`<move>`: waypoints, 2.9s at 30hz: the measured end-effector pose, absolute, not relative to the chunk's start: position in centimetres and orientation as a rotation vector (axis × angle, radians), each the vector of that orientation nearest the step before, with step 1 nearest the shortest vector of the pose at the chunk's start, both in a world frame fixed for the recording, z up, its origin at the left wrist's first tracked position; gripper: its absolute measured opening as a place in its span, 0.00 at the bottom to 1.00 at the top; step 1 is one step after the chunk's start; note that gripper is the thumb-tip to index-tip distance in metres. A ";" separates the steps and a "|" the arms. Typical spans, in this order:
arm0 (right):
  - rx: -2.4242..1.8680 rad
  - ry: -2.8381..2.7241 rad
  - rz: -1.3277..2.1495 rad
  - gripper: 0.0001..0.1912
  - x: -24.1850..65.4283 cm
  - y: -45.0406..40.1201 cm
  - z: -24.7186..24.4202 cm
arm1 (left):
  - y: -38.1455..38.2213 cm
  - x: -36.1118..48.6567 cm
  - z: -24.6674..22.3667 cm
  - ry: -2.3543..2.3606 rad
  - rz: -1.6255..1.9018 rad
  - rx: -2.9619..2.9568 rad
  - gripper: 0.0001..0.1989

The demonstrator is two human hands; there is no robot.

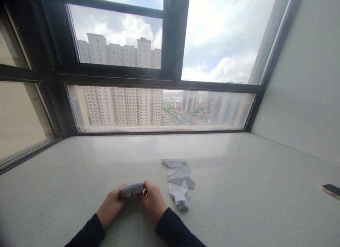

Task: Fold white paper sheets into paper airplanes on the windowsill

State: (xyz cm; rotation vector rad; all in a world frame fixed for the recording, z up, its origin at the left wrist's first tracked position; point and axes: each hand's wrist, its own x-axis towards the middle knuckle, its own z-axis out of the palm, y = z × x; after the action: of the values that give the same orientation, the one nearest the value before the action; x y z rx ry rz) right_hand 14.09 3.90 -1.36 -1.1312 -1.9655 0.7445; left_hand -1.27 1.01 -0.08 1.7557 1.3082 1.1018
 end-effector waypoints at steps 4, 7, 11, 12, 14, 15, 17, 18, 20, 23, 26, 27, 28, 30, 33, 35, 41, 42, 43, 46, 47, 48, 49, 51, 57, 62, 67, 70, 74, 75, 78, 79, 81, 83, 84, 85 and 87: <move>-1.077 -2.008 0.775 0.09 14.1 4.1 -1.9 | 1.1 -1.4 -0.4 1.357 1.052 1.796 0.09; -1.086 -1.992 0.717 0.03 14.1 4.0 -1.7 | 1.2 -1.5 -0.5 1.359 1.034 1.826 0.09; -1.159 -1.967 0.638 0.09 14.3 4.0 -1.4 | 1.1 -1.3 -0.9 1.350 1.027 1.820 0.08; -1.174 -1.961 0.634 0.10 14.3 4.1 -1.4 | 1.2 -1.2 -1.0 1.335 1.037 1.815 0.09; -1.199 -1.950 0.632 0.10 14.4 4.2 -1.4 | 1.2 -1.0 -1.3 1.300 1.054 1.803 0.13; -1.210 -1.946 0.629 0.10 14.4 4.2 -1.5 | 1.1 -1.0 -1.3 1.287 1.060 1.796 0.16; -1.218 -1.941 0.625 0.10 14.4 4.2 -1.6 | 1.0 -0.9 -1.1 1.276 1.062 1.782 0.19; -1.217 -1.938 0.624 0.10 14.4 4.2 -1.6 | 1.0 -0.9 -0.9 1.275 1.064 1.779 0.18; -1.204 -1.924 0.630 0.10 14.4 4.2 -1.5 | 0.8 -0.9 -0.4 1.271 1.084 1.774 0.15; -1.169 -1.892 0.644 0.12 14.4 4.2 -1.3 | 0.6 -0.9 0.3 1.264 1.143 1.765 0.12; -1.158 -1.894 0.649 0.12 14.5 4.3 -1.3 | 0.7 -1.1 0.3 1.314 1.164 1.776 0.12; -1.160 -1.904 0.665 0.12 14.5 4.3 -1.4 | 0.8 -1.2 0.1 1.347 1.150 1.782 0.12; -1.162 -1.914 0.689 0.11 14.5 4.3 -1.5 | 0.9 -1.3 0.0 1.379 1.128 1.786 0.11; -1.164 -1.922 0.735 0.11 14.5 4.4 -1.6 | 1.2 -1.4 -0.4 1.415 1.090 1.783 0.11; -1.155 -1.903 0.759 0.11 14.5 4.4 -1.7 | 1.5 -1.6 -0.8 1.367 1.102 1.745 0.12; -1.143 -1.884 0.779 0.11 14.4 4.3 -1.6 | 1.5 -1.6 -0.9 1.313 1.121 1.698 0.13; -1.143 -1.863 0.822 0.12 14.3 4.1 -1.3 | 1.4 -1.4 -0.7 1.234 1.138 1.583 0.13; -1.144 -1.861 0.824 0.11 14.3 4.1 -1.3 | 1.3 -1.4 -0.7 1.230 1.146 1.568 0.13; -1.144 -1.858 0.830 0.11 14.3 4.1 -1.4 | 1.3 -1.4 -0.6 1.230 1.155 1.550 0.13; -1.126 -1.843 0.868 0.09 14.2 4.0 -1.5 | 1.4 -1.4 -0.6 1.249 1.189 1.495 0.15; -1.115 -1.837 0.895 0.09 14.1 4.0 -1.6 | 1.4 -1.4 -0.7 1.248 1.203 1.475 0.15; -1.102 -1.833 0.938 0.07 14.1 4.1 -1.6 | 1.4 -1.4 -0.7 1.236 1.214 1.453 0.16; -1.085 -1.826 0.997 0.06 14.1 4.1 -1.6 | 1.5 -1.4 -0.8 1.211 1.218 1.430 0.17; -1.051 -1.801 1.133 0.04 14.3 4.0 -1.3 | 1.5 -1.2 -0.8 1.140 1.190 1.393 0.18; -1.100 -1.805 1.429 0.02 17.4 2.4 0.4 | 1.3 -0.8 -0.7 1.104 1.044 1.438 0.23; -1.310 -1.914 1.539 0.03 22.3 -0.1 0.2 | 1.1 -0.7 -0.2 1.186 1.068 1.495 0.24; -1.543 -1.957 1.413 0.02 27.1 -1.4 -0.3 | 0.9 -0.8 0.5 1.299 1.301 1.410 0.21; -1.725 -1.937 1.251 0.01 29.2 -1.3 -0.3 | 1.0 -1.2 0.6 1.327 1.390 1.321 0.20; -1.915 -1.967 1.033 0.01 30.3 -0.6 -0.3 | 1.3 -1.7 0.4 1.343 1.458 1.227 0.20; -1.934 -1.999 0.974 0.01 30.3 -0.5 -0.2 | 1.3 -1.8 0.3 1.348 1.474 1.213 0.19; -1.944 -2.121 0.813 0.02 29.9 -0.3 0.3 | 1.3 -2.0 0.3 1.361 1.512 1.176 0.19; -1.950 -2.157 0.776 0.02 29.8 -0.4 0.5 | 1.3 -2.0 0.3 1.362 1.522 1.163 0.19; -1.976 -2.209 0.718 0.03 29.5 -0.5 0.9 | 1.4 -2.0 0.3 1.363 1.536 1.139 0.19; -2.018 -2.224 0.629 0.04 29.2 -0.7 1.2 | 1.4 -2.0 0.3 1.359 1.542 1.122 0.18; -2.037 -2.214 0.572 0.04 29.2 -0.8 1.3 | 1.4 -2.0 0.3 1.357 1.542 1.117 0.18; -2.054 -2.196 0.522 0.05 29.1 -0.9 1.3 | 1.4 -2.0 0.3 1.355 1.541 1.113 0.18; -2.076 -2.149 0.463 0.08 28.9 -1.2 1.2 | 1.3 -2.0 0.3 1.352 1.538 1.111 0.18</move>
State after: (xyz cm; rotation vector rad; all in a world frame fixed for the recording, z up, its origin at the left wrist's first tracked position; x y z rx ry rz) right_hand 28.94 -1.21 1.18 -2.0759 -2.1493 0.4629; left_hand -1.97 1.33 0.30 1.1110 1.3520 1.5378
